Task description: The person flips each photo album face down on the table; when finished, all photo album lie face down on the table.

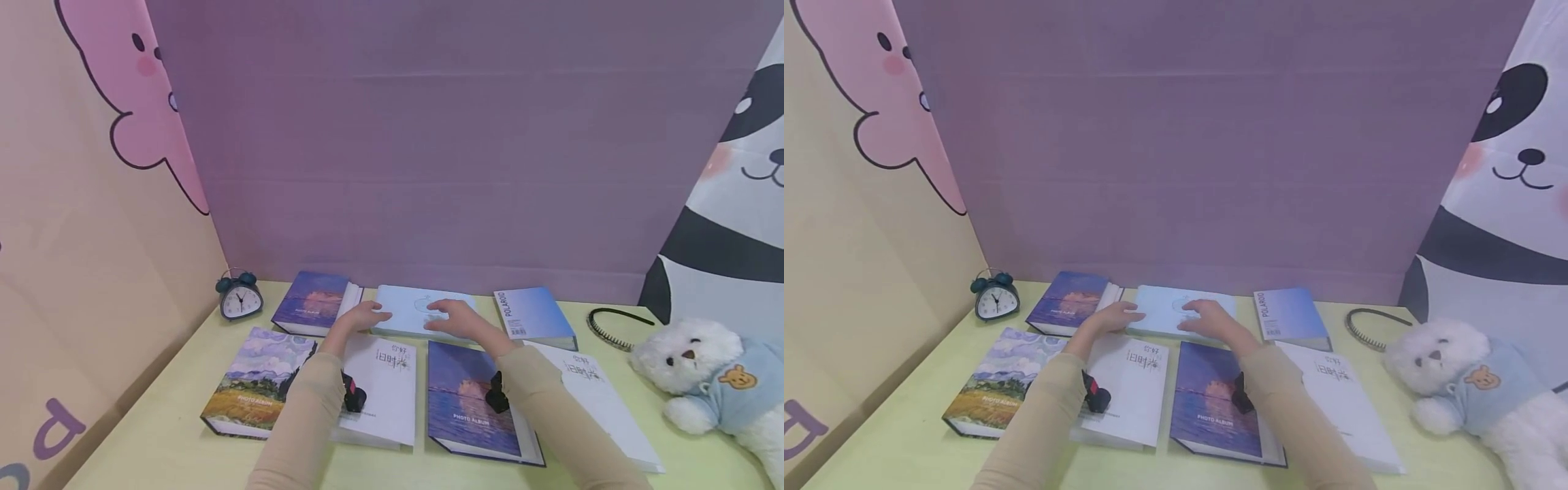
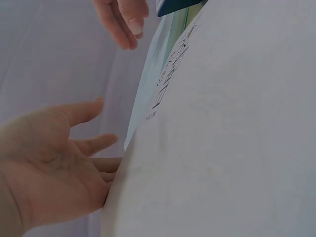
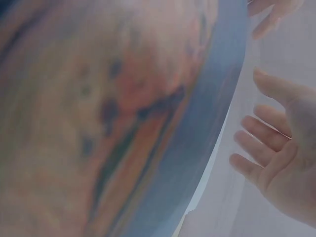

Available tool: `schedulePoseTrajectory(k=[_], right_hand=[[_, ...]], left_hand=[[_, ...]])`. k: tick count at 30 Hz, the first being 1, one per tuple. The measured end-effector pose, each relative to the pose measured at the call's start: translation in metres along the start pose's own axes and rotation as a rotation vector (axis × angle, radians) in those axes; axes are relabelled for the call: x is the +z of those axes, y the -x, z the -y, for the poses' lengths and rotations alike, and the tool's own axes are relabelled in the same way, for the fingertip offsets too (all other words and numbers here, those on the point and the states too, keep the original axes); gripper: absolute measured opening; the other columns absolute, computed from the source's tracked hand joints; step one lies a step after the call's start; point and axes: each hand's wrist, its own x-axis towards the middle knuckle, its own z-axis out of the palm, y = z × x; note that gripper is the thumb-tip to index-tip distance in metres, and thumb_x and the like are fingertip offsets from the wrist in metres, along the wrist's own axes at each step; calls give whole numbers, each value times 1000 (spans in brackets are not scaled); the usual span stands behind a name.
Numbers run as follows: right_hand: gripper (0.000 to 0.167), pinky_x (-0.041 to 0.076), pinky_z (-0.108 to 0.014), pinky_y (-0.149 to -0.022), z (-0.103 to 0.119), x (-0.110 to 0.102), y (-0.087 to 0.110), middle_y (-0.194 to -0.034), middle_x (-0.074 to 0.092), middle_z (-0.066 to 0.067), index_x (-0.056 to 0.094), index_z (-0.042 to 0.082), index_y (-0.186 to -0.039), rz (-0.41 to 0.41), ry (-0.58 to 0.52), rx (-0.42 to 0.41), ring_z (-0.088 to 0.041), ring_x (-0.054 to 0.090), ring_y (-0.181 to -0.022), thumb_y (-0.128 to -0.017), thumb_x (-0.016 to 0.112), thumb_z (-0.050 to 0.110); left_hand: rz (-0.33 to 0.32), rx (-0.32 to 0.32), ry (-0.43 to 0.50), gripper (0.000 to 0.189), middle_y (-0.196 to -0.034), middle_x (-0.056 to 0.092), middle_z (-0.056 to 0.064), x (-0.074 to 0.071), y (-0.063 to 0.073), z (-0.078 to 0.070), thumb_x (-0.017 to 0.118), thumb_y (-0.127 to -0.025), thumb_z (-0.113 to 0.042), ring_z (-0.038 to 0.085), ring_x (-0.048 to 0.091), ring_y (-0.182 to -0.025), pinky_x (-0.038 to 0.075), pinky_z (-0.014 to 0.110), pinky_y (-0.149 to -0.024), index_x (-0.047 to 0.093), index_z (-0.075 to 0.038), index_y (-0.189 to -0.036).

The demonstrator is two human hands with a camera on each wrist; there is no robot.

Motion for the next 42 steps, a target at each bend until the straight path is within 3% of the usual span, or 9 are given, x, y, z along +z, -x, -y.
schedulePoseTrajectory(k=[2, 7, 10, 14, 21, 28, 34, 36, 42], right_hand=[[51, 44, -50, -97, 3, 2, 0, -131, 53, -21, 52, -3, -131, 43, 24, -2, -40, 49, -122, -90, 62, 27], [52, 44, -48, -97, 9, 6, 1, -132, 54, -21, 52, -3, -131, 134, 97, 2, -38, 50, -120, -90, 62, 28], [51, 43, -49, -98, 11, 9, 2, -132, 53, -21, 51, -4, -131, 137, 102, 7, -38, 49, -121, -90, 61, 25], [49, 43, -49, -99, 11, 12, 1, -130, 54, -22, 50, -4, -132, 120, 89, 24, -38, 50, -121, -91, 59, 22], [49, 43, -51, -98, 10, 16, -1, -128, 55, -23, 51, -3, -131, 110, 80, 23, -38, 51, -119, -91, 60, 24], [49, 46, -49, -94, 14, 16, -5, -123, 58, -23, 52, -4, -130, 78, 61, 14, -37, 54, -115, -90, 61, 24], [43, 48, -45, -92, 30, 17, -14, -121, 61, -19, 59, -4, -123, 21, 42, -48, -34, 57, -112, -90, 62, 23], [41, 48, -45, -92, 35, 18, -17, -120, 62, -19, 60, -4, -121, -5, 36, -89, -33, 58, -111, -90, 62, 22], [57, 41, -49, -101, 52, 22, -24, -124, 60, -20, 47, -5, -134, -50, -33, -53, -33, 56, -115, -87, 66, 21]], left_hand=[[13, -3, -33, 63, -149, 32, 15, 3, -12, 11, 49, -96, -40, 31, 40, -132, 40, 43, -104, 34, -5, -144], [22, 54, -121, 75, -146, 37, 14, 23, -87, 70, 48, -91, -57, 26, 47, -126, 48, 38, -93, 34, -5, -144], [10, 63, -49, 68, -143, 42, 12, 31, -115, 90, 47, -93, -53, 24, 53, -117, 51, 38, -86, 38, -8, -143], [9, 64, 173, 56, -140, 46, 12, 27, -107, 85, 47, -97, -41, 22, 59, -104, 54, 36, -75, 40, -8, -142], [-51, -38, 401, 46, -138, 46, 19, 18, -52, 40, 43, -100, -18, 30, 60, -103, 56, 37, -76, 36, -4, -143], [-101, 68, 500, 46, -112, 57, 17, 20, -72, 56, 49, -98, -21, 20, 57, -69, 54, 28, -62, 42, 0, -138], [-190, -6, 504, 45, -114, 55, 26, 2, 6, -8, 41, -98, -11, 14, 53, -69, 53, 26, -66, 37, 6, -140], [-187, 16, 533, 47, -111, 58, 24, -1, 18, -15, 41, -97, -10, 11, 54, -66, 53, 23, -64, 36, 6, -140], [-182, 25, 588, 46, -105, 59, 20, 1, 5, -6, 41, -96, -7, 9, 57, -63, 56, 26, -67, 35, 5, -140]])
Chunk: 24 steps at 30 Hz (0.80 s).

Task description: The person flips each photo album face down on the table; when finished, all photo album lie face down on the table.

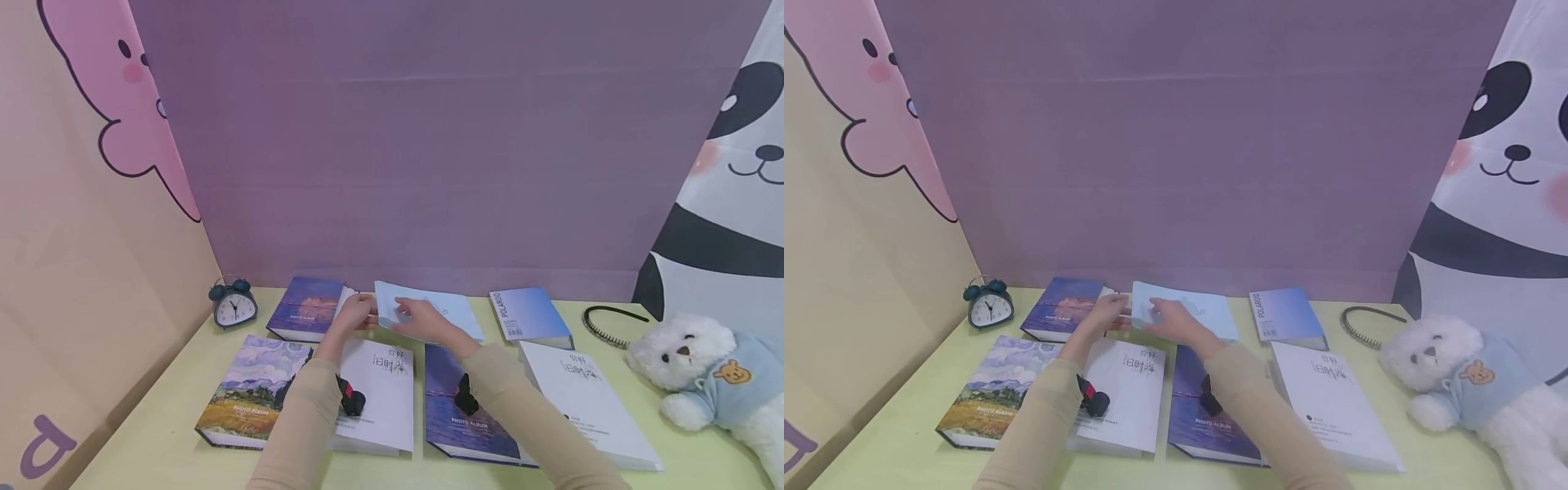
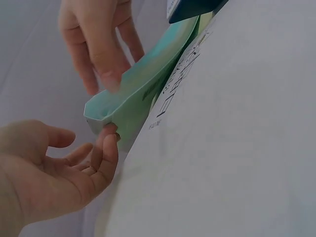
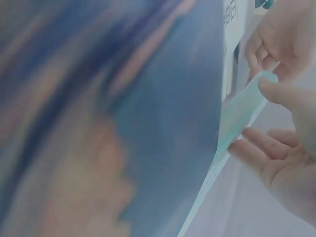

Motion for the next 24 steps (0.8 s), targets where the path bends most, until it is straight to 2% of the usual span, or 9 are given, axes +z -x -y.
schedulePoseTrajectory(k=[4, 9, 14, 18, 21, 24], right_hand=[[67, 39, -49, -103, 4, 4, -5, -124, 61, -18, 43, -3, -138, -4, -16, 50, -31, 59, -111, -83, 71, 24], [73, 49, -42, -91, 4, 9, -6, -124, 61, -14, 47, 2, -137, 0, -26, 82, -29, 59, -109, -77, 78, 29], [78, 52, -40, -85, 5, 9, -6, -123, 60, -14, 46, 5, -138, -25, -29, 73, -30, 59, -106, -72, 82, 27], [81, 53, -39, -83, 5, 7, -9, -122, 59, -15, 42, 5, -140, -29, -16, 54, -28, 60, -101, -72, 82, 22], [79, 53, -38, -80, 3, 4, -11, -120, 60, -17, 38, 4, -142, -34, -38, 50, -27, 62, -98, -75, 78, 16], [73, 55, -37, -78, 1, -1, -10, -117, 61, -18, 36, 4, -142, -49, -70, 72, -28, 64, -97, -80, 72, 13]], left_hand=[[-20, -24, -23, 43, -108, 59, 22, 1, -3, 1, 37, -100, -13, 10, 58, -64, 57, 29, -70, 38, 5, -139], [-39, -23, -27, 42, -104, 61, 22, 1, -1, 2, 35, -102, -16, 10, 59, -63, 57, 28, -66, 40, 6, -137], [-38, -3, -9, 42, -108, 64, 27, 0, 1, 1, 34, -103, -19, 10, 63, -62, 57, 36, -76, 38, 4, -138], [-30, 15, 21, 41, -108, 64, 28, -1, 4, -3, 35, -103, -18, 11, 66, -63, 56, 37, -79, 40, 5, -137], [-15, 22, 48, 41, -111, 64, 27, -2, 6, -6, 35, -103, -17, 15, 69, -71, 56, 37, -79, 41, 5, -137], [29, 31, 54, 43, -117, 61, 26, -3, 7, -8, 36, -103, -19, 24, 69, -86, 56, 37, -80, 38, 4, -139]])
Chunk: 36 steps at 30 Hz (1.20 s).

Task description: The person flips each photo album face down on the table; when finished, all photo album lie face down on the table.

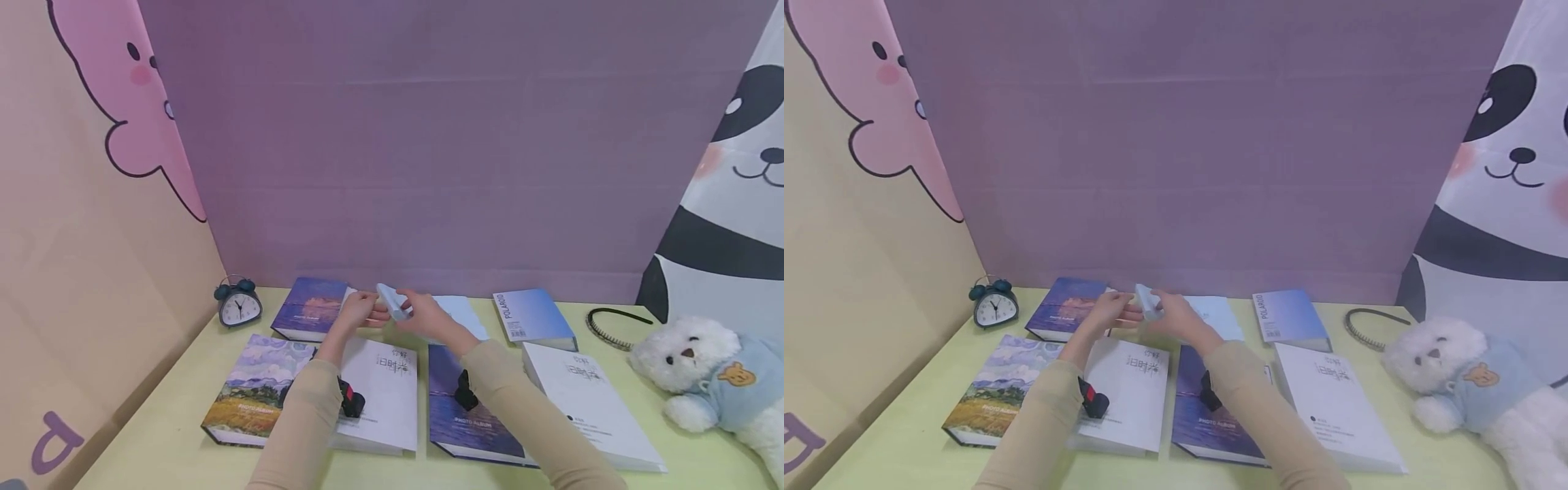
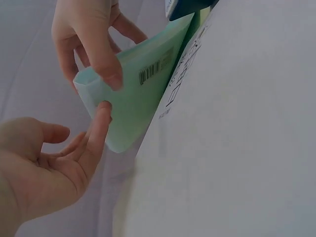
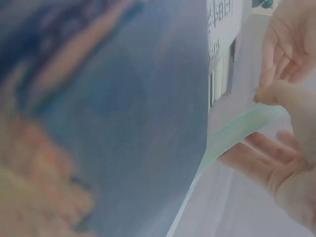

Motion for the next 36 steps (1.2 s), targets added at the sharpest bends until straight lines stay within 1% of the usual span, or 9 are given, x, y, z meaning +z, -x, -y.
schedulePoseTrajectory(k=[12, 17, 20, 23, 25, 27, 30, 33, 36], right_hand=[[54, 55, -36, -74, -2, -13, 3, -115, 61, -21, 41, 4, -138, -115, -59, 27, -32, 65, -98, -88, 60, 16], [51, 50, -30, -60, 4, -22, 5, -115, 63, -22, 44, 11, -140, -164, -83, -16, -24, 65, -80, -90, 55, 13], [51, 37, -24, -47, 7, -26, 5, -84, 67, -14, 46, 18, -140, -190, -86, -20, -14, 48, -54, -90, 53, 12], [47, 26, -22, -42, 9, -29, 5, -50, 44, -1, 51, 18, -136, -216, -85, -24, -10, 27, -42, -90, 52, 12], [43, 25, -22, -42, 10, -31, 5, -46, 31, 2, 54, 17, -133, -237, -103, -16, -9, 24, -41, -90, 53, 12], [40, 29, -22, -43, 11, -34, 6, -54, 44, 0, 55, 15, -129, -262, -135, -9, -9, 28, -43, -90, 54, 12], [38, 39, -24, -46, 11, -39, 8, -93, 64, -14, 55, 13, -128, -293, -203, 5, -11, 42, -49, -90, 56, 13], [38, 51, -32, -52, 9, -44, 9, -129, 53, -19, 54, 14, -129, -319, -289, 20, -18, 56, -59, -91, 56, 14], [38, 56, -39, -58, 6, -49, 9, -131, 52, -20, 54, 14, -130, -354, -377, 23, -27, 66, -78, -91, 56, 14]], left_hand=[[155, -24, -48, 46, -135, 50, 23, 14, -2, 6, 38, -102, -15, 32, 57, -116, 50, 40, -93, 32, 4, -143], [239, 17, -98, 45, -138, 44, 27, 25, -4, 10, 37, -102, -12, 37, 50, -123, 46, 44, -99, 32, 7, -142], [294, 51, -125, 44, -139, 42, 28, 32, -3, 10, 36, -102, -12, 39, 47, -125, 43, 46, -101, 33, 8, -142], [327, 65, -127, 46, -138, 44, 27, 37, -4, 11, 39, -100, -12, 40, 48, -124, 44, 46, -100, 33, 6, -142], [331, 64, -117, 48, -137, 46, 27, 39, -5, 12, 43, -99, -12, 39, 49, -123, 45, 46, -100, 32, 5, -143], [329, 58, -103, 52, -135, 48, 26, 40, -6, 13, 47, -97, -12, 38, 50, -123, 45, 45, -99, 30, 5, -144], [326, 46, -89, 59, -133, 51, 24, 40, -8, 15, 54, -95, -14, 36, 52, -122, 46, 44, -99, 27, 1, -146], [337, 43, -92, 64, -132, 53, 21, 42, -9, 15, 58, -94, -19, 34, 52, -122, 46, 44, -99, 26, -4, -148], [363, 55, -100, 64, -134, 52, 20, 44, -9, 15, 57, -94, -20, 34, 51, -124, 45, 45, -100, 26, -6, -148]])
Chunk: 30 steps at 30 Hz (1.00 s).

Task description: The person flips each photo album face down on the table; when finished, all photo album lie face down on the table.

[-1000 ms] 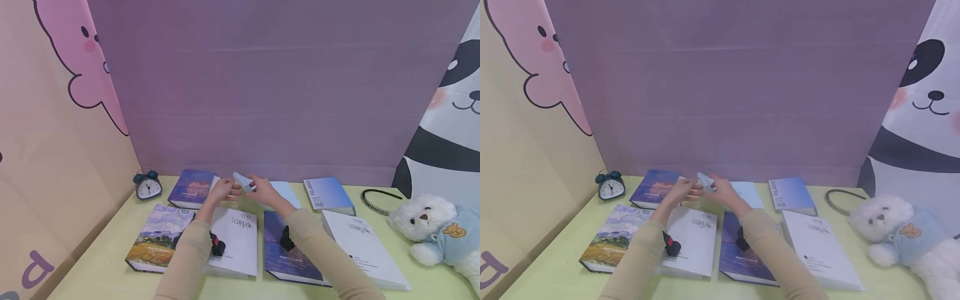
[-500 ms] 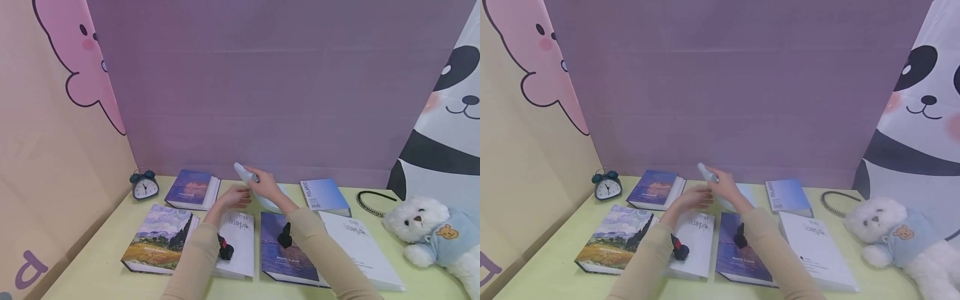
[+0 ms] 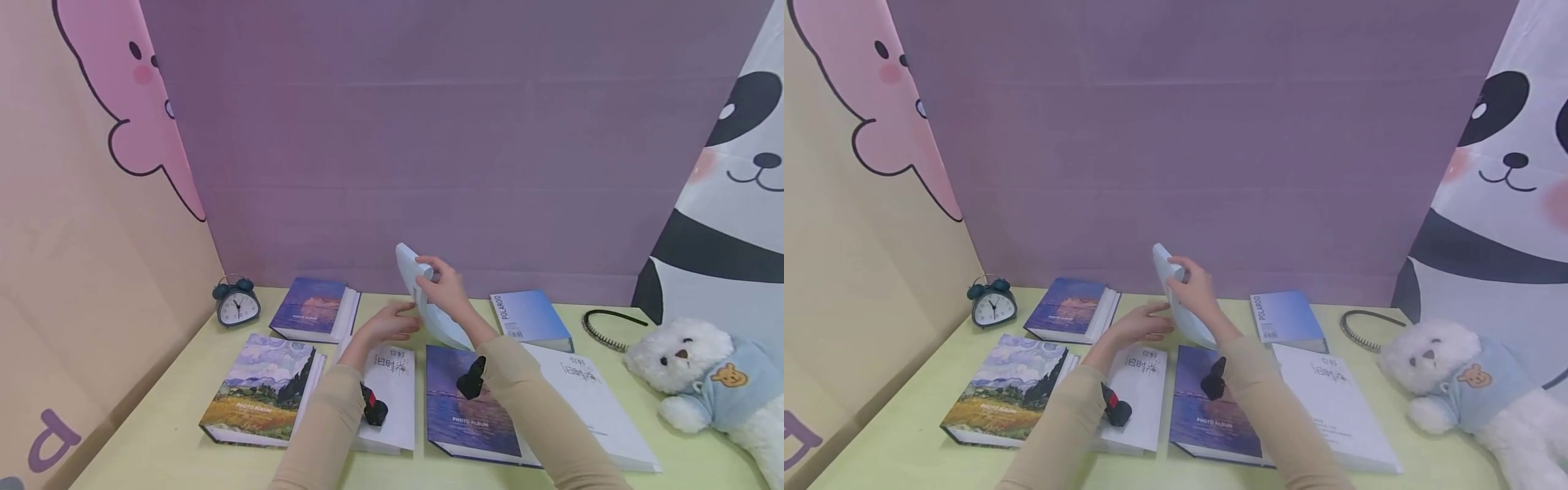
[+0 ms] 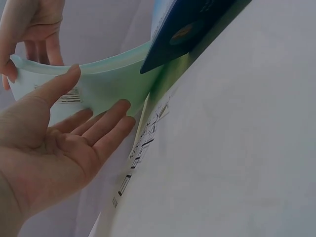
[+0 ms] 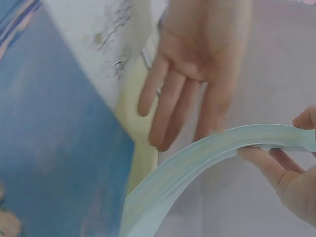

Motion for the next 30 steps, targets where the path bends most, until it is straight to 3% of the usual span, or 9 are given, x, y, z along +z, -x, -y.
schedulePoseTrajectory(k=[4, 7, 11, 14, 17, 24, 30], right_hand=[[40, 58, -46, -65, 11, -7, 1, -120, 55, -22, 52, 10, -131, -50, -118, 8, -37, 64, -98, -91, 56, 12], [40, 58, -46, -68, 17, -8, -1, -117, 55, -21, 52, 12, -131, -100, -196, 50, -37, 63, -100, -91, 57, 14], [40, 58, -37, -63, 14, -6, -6, -117, 55, -16, 52, 16, -130, -170, -256, 79, -27, 63, -93, -91, 59, 16], [40, 57, -28, -57, 13, -5, -7, -115, 53, -15, 52, 14, -130, -211, -276, 55, -19, 64, -85, -91, 59, 14], [40, 57, -28, -56, 13, -5, -6, -114, 50, -14, 51, 11, -130, -242, -302, 29, -18, 64, -83, -91, 58, 12], [42, 58, -29, -63, 10, -6, -2, -126, 42, -16, 42, 3, -131, -266, -385, 46, -35, 59, -102, -90, 55, 5], [47, 58, -39, -74, 0, -12, 3, -133, 44, -19, 38, 0, -133, -237, -317, 87, -34, 60, -100, -89, 55, 4]], left_hand=[[-7, 8, -9, 63, -133, 52, 20, 3, 1, -2, 57, -94, -20, 34, 51, -123, 45, 45, -100, 27, -8, -148], [-48, 3, 3, 65, -132, 54, 19, 3, -1, -2, 59, -93, -24, 33, 53, -122, 46, 45, -99, 27, -12, -149], [-86, 13, 37, 65, -137, 49, 19, 2, -3, -2, 59, -93, -27, 34, 51, -123, 44, 47, -100, 27, -16, -149], [-102, 27, 59, 63, -141, 45, 18, 2, -2, -3, 58, -94, -27, 35, 50, -124, 44, 48, -99, 29, -18, -149], [-127, 38, 74, 62, -141, 45, 18, -1, -2, -3, 59, -93, -28, 36, 51, -123, 46, 49, -97, 32, -19, -148], [-238, 38, -7, 56, -139, 48, 13, -9, 5, -3, 62, -91, -34, 33, 46, -127, 46, 54, -94, 42, -22, -142], [-294, 16, -55, 53, -136, 51, 14, -14, 9, -3, 64, -89, -33, 34, 47, -125, 47, 52, -94, 49, -14, -137]])
